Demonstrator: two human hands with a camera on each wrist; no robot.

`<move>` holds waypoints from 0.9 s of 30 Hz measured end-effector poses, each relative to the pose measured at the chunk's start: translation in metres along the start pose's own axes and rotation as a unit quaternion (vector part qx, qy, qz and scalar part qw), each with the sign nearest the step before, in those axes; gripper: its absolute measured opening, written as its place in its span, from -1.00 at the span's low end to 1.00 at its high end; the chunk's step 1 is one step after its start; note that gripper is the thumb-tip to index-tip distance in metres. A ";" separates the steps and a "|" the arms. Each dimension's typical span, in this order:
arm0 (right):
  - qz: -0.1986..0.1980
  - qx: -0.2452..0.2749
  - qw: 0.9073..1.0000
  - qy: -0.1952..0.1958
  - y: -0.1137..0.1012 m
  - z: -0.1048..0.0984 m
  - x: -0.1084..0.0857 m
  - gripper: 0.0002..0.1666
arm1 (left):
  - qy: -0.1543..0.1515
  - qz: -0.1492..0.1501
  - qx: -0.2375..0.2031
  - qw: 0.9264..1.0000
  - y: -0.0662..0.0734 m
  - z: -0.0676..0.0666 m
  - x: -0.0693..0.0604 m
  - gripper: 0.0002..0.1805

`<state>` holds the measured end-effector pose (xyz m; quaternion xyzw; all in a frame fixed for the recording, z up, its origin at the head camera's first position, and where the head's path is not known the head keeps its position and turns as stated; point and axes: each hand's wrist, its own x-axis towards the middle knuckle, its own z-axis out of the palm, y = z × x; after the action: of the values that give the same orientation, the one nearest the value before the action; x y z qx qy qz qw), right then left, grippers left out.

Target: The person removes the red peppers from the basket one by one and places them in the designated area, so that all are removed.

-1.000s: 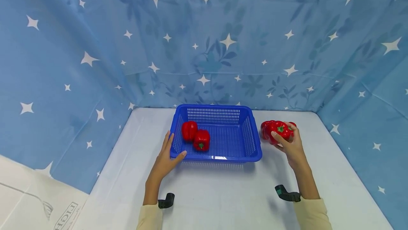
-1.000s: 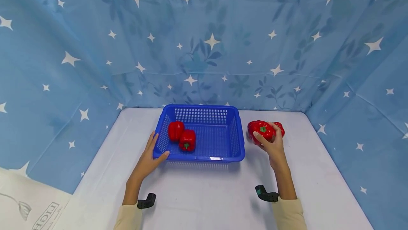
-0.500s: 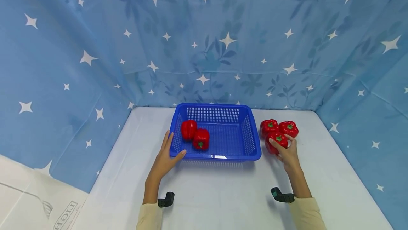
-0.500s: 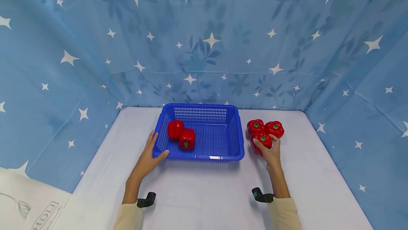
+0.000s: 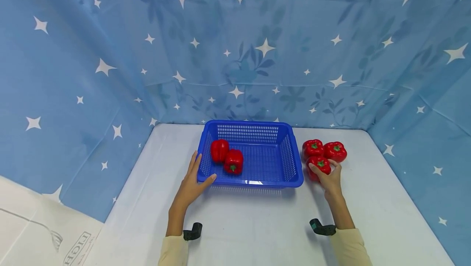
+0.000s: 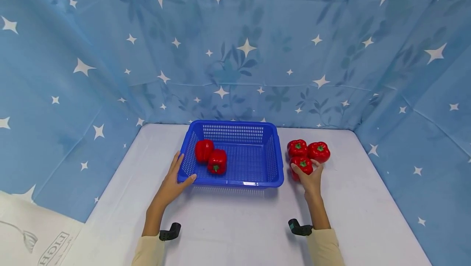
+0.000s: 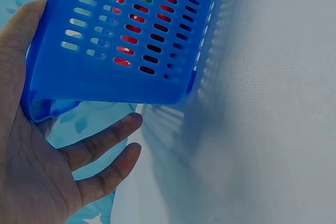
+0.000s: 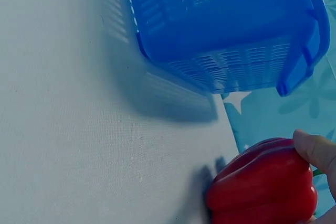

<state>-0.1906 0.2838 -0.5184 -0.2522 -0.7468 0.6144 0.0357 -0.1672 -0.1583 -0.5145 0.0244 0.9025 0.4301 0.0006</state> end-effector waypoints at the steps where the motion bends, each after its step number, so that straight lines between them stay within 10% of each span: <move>1: 0.001 0.001 1.000 0.002 0.000 0.000 0.000 0.15 | 0.000 0.000 0.001 1.000 0.000 0.000 0.000 0.10; 27: 0.018 -0.013 1.000 0.016 -0.002 0.000 -0.009 0.27 | 0.004 0.003 -0.003 1.000 0.000 0.000 0.000 0.09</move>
<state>-0.1835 0.2800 -0.5141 -0.2760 -0.7490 0.6014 0.0329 -0.1669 -0.1583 -0.5151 0.0251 0.9011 0.4328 -0.0040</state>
